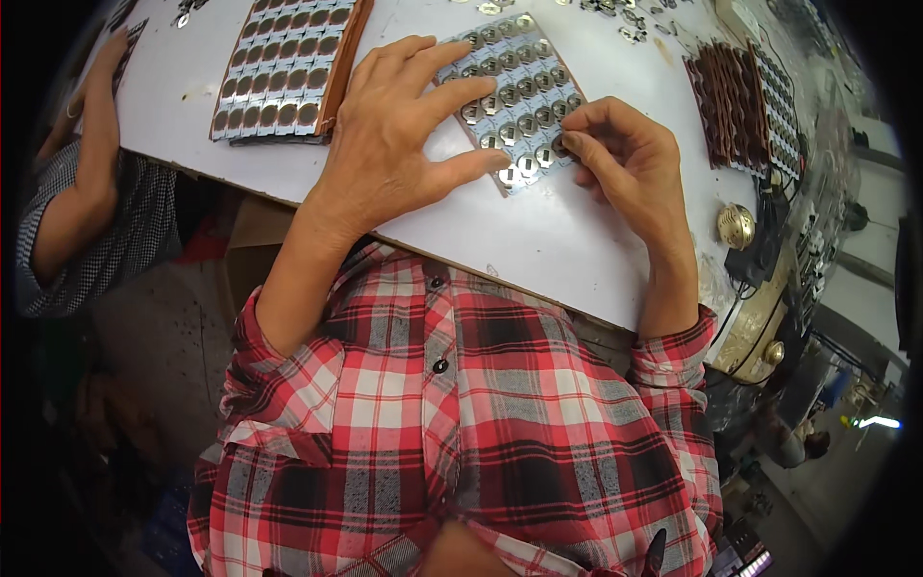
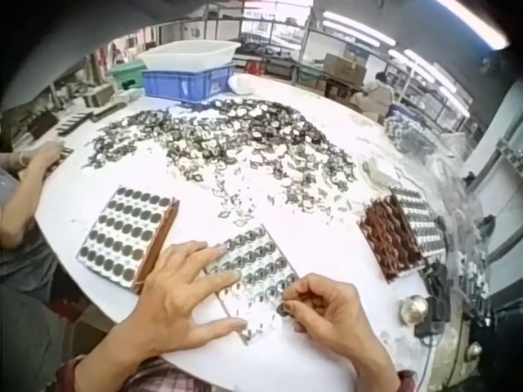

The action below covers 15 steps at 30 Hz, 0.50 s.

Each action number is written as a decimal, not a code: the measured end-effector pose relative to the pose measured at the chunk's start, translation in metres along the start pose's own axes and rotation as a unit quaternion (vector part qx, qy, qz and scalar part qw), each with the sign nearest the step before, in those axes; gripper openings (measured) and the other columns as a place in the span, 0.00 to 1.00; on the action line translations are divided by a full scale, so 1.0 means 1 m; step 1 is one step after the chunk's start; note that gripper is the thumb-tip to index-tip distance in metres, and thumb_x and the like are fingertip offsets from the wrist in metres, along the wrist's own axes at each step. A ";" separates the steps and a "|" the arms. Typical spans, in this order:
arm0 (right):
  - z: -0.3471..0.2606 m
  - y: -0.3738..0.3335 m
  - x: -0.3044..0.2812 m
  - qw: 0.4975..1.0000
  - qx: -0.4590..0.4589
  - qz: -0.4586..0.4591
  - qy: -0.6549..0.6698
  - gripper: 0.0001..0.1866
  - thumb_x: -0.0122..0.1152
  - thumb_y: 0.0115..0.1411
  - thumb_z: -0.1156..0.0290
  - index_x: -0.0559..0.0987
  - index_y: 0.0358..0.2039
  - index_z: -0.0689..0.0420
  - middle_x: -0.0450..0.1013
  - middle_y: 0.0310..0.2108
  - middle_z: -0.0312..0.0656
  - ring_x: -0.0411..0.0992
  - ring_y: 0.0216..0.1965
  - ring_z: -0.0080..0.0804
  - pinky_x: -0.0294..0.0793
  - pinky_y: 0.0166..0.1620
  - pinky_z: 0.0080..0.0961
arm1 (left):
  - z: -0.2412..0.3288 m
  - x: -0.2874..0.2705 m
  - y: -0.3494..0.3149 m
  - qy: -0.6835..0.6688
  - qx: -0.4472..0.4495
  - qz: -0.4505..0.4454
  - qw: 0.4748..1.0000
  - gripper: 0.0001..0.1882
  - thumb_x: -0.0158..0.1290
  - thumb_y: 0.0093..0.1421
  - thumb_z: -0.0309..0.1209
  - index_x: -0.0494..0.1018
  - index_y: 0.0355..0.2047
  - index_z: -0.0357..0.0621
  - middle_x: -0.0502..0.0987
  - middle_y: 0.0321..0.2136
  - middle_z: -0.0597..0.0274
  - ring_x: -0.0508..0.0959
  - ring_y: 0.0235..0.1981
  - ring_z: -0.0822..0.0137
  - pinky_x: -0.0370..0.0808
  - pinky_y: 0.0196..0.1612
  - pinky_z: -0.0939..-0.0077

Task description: Placing small metal components into a grid-like assembly tray.

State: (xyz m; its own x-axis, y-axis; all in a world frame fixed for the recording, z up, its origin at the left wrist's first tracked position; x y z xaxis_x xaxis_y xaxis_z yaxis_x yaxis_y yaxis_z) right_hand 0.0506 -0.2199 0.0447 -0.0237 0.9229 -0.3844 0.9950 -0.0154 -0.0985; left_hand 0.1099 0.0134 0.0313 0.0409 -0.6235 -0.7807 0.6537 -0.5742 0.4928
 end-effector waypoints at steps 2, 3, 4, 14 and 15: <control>0.005 0.000 -0.003 1.000 -0.009 -0.011 -0.011 0.05 0.63 0.67 0.77 0.82 0.42 0.61 0.77 0.28 0.30 0.69 0.23 0.11 0.65 0.24 0.11 | 0.004 0.002 0.000 -0.015 -0.012 0.013 1.000 0.33 0.75 0.44 0.44 0.81 0.51 0.50 0.76 0.60 0.55 0.69 0.65 0.47 0.69 0.64 0.52; 0.005 0.000 -0.004 1.000 -0.017 -0.016 -0.021 0.05 0.63 0.67 0.77 0.82 0.42 0.62 0.77 0.28 0.30 0.67 0.23 0.11 0.63 0.24 0.11 | 0.006 0.005 0.001 -0.013 -0.016 0.015 1.000 0.33 0.75 0.44 0.44 0.81 0.51 0.50 0.76 0.60 0.55 0.69 0.65 0.47 0.69 0.64 0.52; 0.005 -0.001 -0.006 0.999 -0.018 -0.018 -0.022 0.05 0.63 0.67 0.77 0.82 0.42 0.62 0.77 0.28 0.30 0.67 0.23 0.11 0.63 0.24 0.11 | 0.009 0.007 0.002 -0.006 -0.023 0.020 1.000 0.32 0.75 0.44 0.44 0.81 0.50 0.49 0.76 0.60 0.54 0.69 0.65 0.46 0.68 0.64 0.52; 0.002 -0.005 -0.007 0.995 -0.066 -0.043 -0.057 0.06 0.63 0.64 0.82 0.82 0.41 0.63 0.77 0.30 0.30 0.69 0.28 0.11 0.66 0.31 0.11 | 0.011 0.008 0.002 -0.024 -0.006 0.048 0.999 0.29 0.73 0.48 0.41 0.81 0.51 0.49 0.75 0.60 0.53 0.67 0.67 0.48 0.65 0.66 0.50; 0.001 -0.006 -0.005 0.993 -0.079 -0.044 -0.074 0.06 0.63 0.63 0.82 0.82 0.41 0.64 0.77 0.31 0.30 0.70 0.30 0.11 0.68 0.33 0.11 | 0.010 0.010 0.001 -0.025 -0.005 0.048 0.999 0.29 0.73 0.48 0.41 0.81 0.51 0.49 0.75 0.60 0.53 0.67 0.67 0.48 0.65 0.66 0.50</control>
State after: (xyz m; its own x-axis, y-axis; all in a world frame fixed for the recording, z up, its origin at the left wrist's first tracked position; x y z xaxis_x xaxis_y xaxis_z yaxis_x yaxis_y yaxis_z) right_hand 0.0450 -0.2249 0.0465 -0.1140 0.8511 -0.5125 0.9909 0.1345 0.0029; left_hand 0.1038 0.0012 0.0274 0.0661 -0.7008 -0.7102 0.6559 -0.5058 0.5602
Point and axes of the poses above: each hand's wrist, its own y-axis towards the middle knuckle, its own x-axis out of the palm, z = x × y, the point moved 3 cm from there along y, towards the middle knuckle
